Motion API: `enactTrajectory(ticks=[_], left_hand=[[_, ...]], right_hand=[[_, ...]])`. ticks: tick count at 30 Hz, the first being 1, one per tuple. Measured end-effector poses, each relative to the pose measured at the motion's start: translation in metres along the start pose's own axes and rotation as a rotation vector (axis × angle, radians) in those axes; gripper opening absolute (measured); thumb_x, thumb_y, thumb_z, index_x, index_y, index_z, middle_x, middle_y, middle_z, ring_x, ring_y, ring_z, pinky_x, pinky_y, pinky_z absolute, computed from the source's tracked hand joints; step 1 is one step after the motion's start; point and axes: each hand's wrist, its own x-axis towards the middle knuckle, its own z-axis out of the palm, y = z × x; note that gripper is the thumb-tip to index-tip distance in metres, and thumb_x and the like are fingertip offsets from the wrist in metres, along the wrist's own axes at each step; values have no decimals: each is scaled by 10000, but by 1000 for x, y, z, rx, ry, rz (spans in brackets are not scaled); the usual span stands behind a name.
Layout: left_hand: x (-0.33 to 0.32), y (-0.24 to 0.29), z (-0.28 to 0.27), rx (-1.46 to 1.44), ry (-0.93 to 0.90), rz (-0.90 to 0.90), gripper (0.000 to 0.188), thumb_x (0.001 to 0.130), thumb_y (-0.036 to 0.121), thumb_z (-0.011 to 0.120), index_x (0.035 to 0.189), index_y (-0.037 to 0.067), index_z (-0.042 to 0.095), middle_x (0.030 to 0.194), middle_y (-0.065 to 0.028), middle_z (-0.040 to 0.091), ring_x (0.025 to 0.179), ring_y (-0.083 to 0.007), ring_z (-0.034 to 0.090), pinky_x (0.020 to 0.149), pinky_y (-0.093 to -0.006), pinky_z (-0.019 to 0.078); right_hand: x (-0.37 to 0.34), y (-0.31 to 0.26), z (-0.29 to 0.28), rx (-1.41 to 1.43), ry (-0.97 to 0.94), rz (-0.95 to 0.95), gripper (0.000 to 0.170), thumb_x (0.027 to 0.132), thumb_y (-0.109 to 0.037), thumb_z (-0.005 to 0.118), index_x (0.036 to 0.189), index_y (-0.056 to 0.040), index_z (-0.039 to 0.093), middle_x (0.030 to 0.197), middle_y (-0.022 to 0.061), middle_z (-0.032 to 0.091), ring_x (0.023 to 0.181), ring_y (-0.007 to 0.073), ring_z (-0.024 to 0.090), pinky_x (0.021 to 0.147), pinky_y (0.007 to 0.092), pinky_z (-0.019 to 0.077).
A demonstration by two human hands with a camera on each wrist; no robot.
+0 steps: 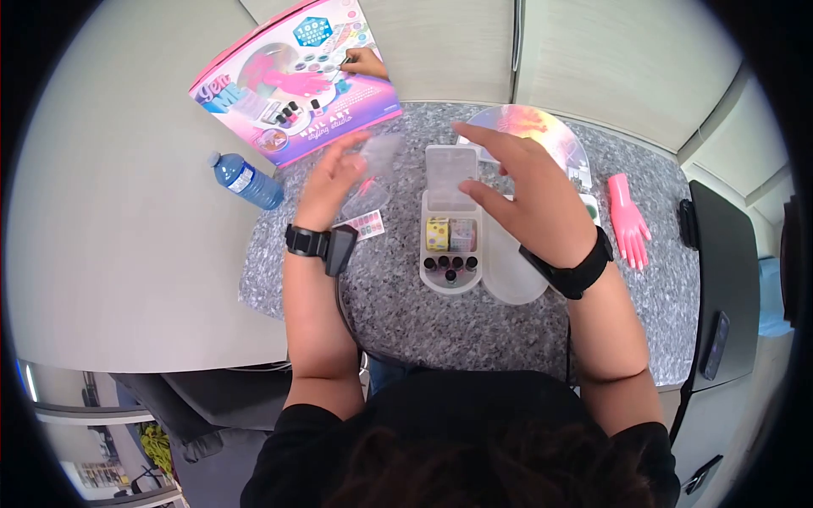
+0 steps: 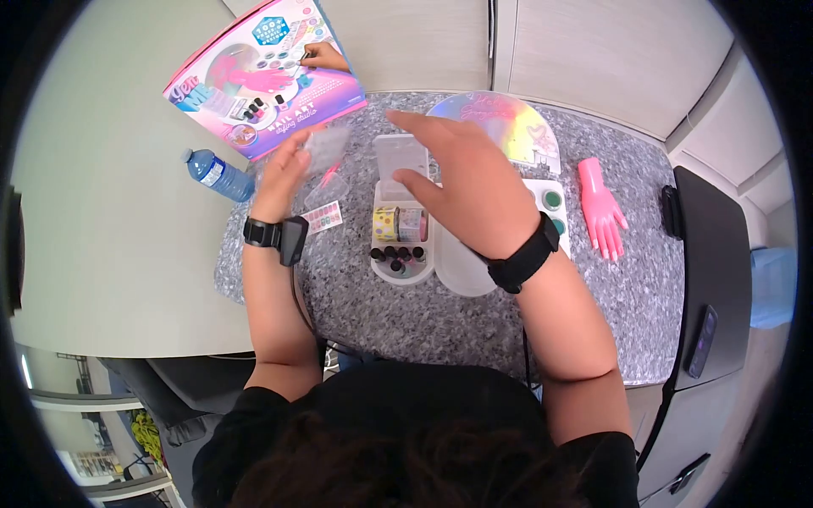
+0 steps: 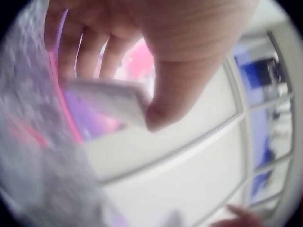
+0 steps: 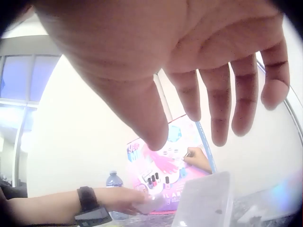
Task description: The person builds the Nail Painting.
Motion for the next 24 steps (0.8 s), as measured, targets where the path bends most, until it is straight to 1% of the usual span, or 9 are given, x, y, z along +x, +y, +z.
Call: enactTrajectory(ticks=[1,3,7,8,12,16,18,21,24], left_hand=[[-4,5,12,-2,-4,-1,587,1018,158,725,1561,77,520,1314,-106,723,1224,-152,656,1085,-324,483],[-14,17,37,-151,-355,23,625,1025,162,726,1582,86,454,1330,-117,713,1222,-170,658,1073,-345,491],[-27,31,58,-1,-421,-6,784,1010,382,756,1603,43,370,1392,-146,688,1313,-225,645,1131,-391,478],[-26,30,56,-23,-410,-25,758,1007,381,764,1583,50,399,1388,-146,690,1306,-224,644,1117,-395,484],[-20,26,48,8,-306,-82,554,1050,279,739,1508,90,491,1331,-134,712,1264,-189,643,1063,-368,497],[-21,28,48,50,-232,-52,594,1023,366,765,1492,79,539,1297,-125,744,1199,-222,692,1061,-392,509],[-19,27,37,617,28,63,561,982,353,818,1430,85,611,1230,-117,776,1109,-234,731,1011,-402,546],[-18,10,14,872,230,-46,609,872,337,918,1372,97,667,1188,-107,791,1062,-261,751,966,-420,579],[-17,-1,-5,997,136,-252,705,776,328,977,1372,107,672,1240,-126,776,1085,-291,749,938,-439,595]], right_hand=[[2,-5,2,165,-21,23,532,929,-149,792,1440,-102,654,1278,183,729,1140,418,673,987,489,544],[5,-21,7,268,15,-22,452,919,-136,801,1360,-116,704,1234,162,746,1113,398,685,966,473,551],[-1,-23,25,308,28,-154,196,893,-114,824,1087,-139,814,1055,89,788,1016,326,710,903,429,559],[1,-24,28,255,107,-167,102,880,-137,832,980,-153,825,936,44,788,922,291,704,839,424,559],[0,-16,26,11,94,-113,118,876,-152,827,993,-165,825,916,47,783,845,296,682,795,431,558],[-1,-6,30,-123,97,2,104,876,-195,823,969,-149,818,887,59,774,823,301,681,759,441,561],[-1,3,31,-150,77,66,106,880,-205,822,964,-141,815,883,61,773,838,300,690,758,443,563],[0,14,38,-52,64,132,102,893,-197,818,958,-121,807,895,79,779,876,315,716,776,455,571],[1,16,41,53,25,233,95,906,-186,809,956,-104,802,919,98,787,908,331,735,801,452,577]])
